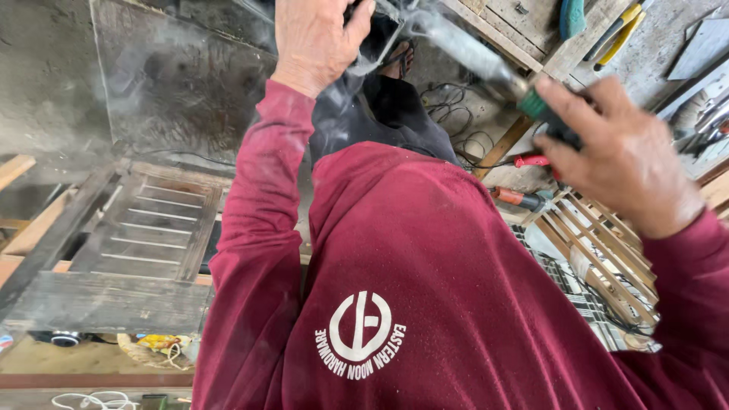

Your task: The person repairs a stack of gray plastic crates using a heat gun and an angle grinder. They first apply heat to a damaged section of a crate, then use the angle grinder to smooth the edges. The person repeats this process on different sections of the crate.

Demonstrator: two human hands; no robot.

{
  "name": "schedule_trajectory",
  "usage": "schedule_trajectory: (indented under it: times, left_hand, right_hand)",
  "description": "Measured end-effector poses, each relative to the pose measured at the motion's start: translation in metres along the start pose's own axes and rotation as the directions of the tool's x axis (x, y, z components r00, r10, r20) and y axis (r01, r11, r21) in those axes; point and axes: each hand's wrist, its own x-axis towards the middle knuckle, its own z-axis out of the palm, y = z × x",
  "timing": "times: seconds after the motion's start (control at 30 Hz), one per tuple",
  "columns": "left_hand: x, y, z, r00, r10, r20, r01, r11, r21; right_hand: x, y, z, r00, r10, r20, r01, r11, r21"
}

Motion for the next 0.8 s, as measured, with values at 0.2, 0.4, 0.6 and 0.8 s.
schedule_trajectory:
  times: [0.2, 0.4, 0.6, 0.8]
  left_hand:
    - [0.017, 0.009, -0.018, 0.988, 0.151, 0.043, -0.154, 0.986, 0.065]
    - [0.043, -0.007, -0.017, 0.936, 0.302, 0.179, -0.314, 0.948, 0.043]
    - [0.053, -0.015, -0.023, 0.892, 0.37, 0.261, -0.36, 0.929, -0.086]
    - [0.059, -0.011, -0.025, 0.872, 0.371, 0.32, -0.384, 0.923, -0.024]
  right_hand:
    - [-0.028, -0.048, 0.043, 0.945, 0.168, -0.28, -0.055, 0.928, 0.368]
    - [-0.018, -0.103, 0.057, 0.915, 0.354, -0.191, -0.27, 0.892, 0.361]
    - [-0.01, -0.134, 0.047, 0.896, 0.43, -0.115, -0.395, 0.887, 0.239]
    - [-0.005, -0.154, 0.033, 0.882, 0.461, -0.102, -0.44, 0.88, 0.178]
